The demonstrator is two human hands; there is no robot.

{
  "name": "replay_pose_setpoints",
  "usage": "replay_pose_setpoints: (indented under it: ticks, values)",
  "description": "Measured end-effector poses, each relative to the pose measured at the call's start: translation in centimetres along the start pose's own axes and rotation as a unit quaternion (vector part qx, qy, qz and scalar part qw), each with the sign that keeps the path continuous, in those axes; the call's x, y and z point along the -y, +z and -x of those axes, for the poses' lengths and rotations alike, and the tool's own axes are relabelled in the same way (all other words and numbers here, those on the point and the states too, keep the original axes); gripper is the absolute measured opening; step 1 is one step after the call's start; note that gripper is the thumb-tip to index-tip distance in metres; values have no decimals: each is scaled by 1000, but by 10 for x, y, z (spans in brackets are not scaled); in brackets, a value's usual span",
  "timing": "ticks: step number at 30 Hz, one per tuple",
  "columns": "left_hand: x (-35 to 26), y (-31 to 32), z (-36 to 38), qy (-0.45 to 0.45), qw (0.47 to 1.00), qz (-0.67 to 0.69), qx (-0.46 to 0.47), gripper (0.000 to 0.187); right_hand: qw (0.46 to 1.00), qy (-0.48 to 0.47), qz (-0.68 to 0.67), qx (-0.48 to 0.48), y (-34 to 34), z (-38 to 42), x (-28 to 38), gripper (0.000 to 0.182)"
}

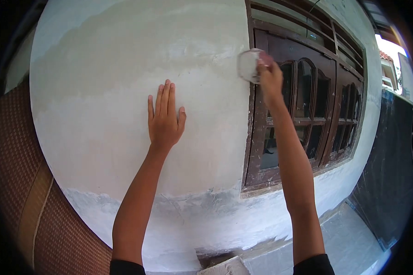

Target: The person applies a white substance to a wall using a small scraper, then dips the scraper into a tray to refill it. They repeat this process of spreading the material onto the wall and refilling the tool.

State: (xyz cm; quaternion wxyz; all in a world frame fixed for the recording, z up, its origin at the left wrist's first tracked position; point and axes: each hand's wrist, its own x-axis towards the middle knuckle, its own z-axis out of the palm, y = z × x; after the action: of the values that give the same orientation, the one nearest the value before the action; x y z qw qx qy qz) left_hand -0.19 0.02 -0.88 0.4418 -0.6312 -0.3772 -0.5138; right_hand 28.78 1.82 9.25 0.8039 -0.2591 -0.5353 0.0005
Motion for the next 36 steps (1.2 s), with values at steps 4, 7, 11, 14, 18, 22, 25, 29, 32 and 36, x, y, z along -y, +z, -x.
replay_pose_setpoints:
  ticks: [4,7,11,14,18,22,25,29,32,36]
  values:
    - [-1,1,1,-2,1000,-1,-10,62,992,47,-116,-29,-7,-9,-5,32]
    - [-1,0,-1,1,1000,2,-11,63,1000,-10,7,10,14,-1,-23,30]
    - [-2,-1,0,-1,1000,-6,-7,63,996,71,-57,-20,-12,-1,-10,26]
    - [-2,0,0,2,1000,-3,-10,62,986,82,-132,-61,-10,4,-11,26]
    - [-2,-1,1,1,1000,-4,4,63,999,-5,-42,23,4,13,-28,25]
    - [-2,-2,-1,-2,1000,-13,5,63,982,119,-143,-41,-16,4,-16,26]
    - [-3,-1,0,0,1000,-10,6,63,990,45,-131,38,-1,22,-8,28]
    - [-3,-3,3,4,1000,-11,16,63,986,105,-132,-4,-17,9,-26,27]
    - [-4,-2,4,3,1000,-14,17,62,977,73,-201,-7,-18,10,-29,30]
    - [-5,-3,6,7,999,-19,24,62,995,62,-69,44,-12,21,-33,28]
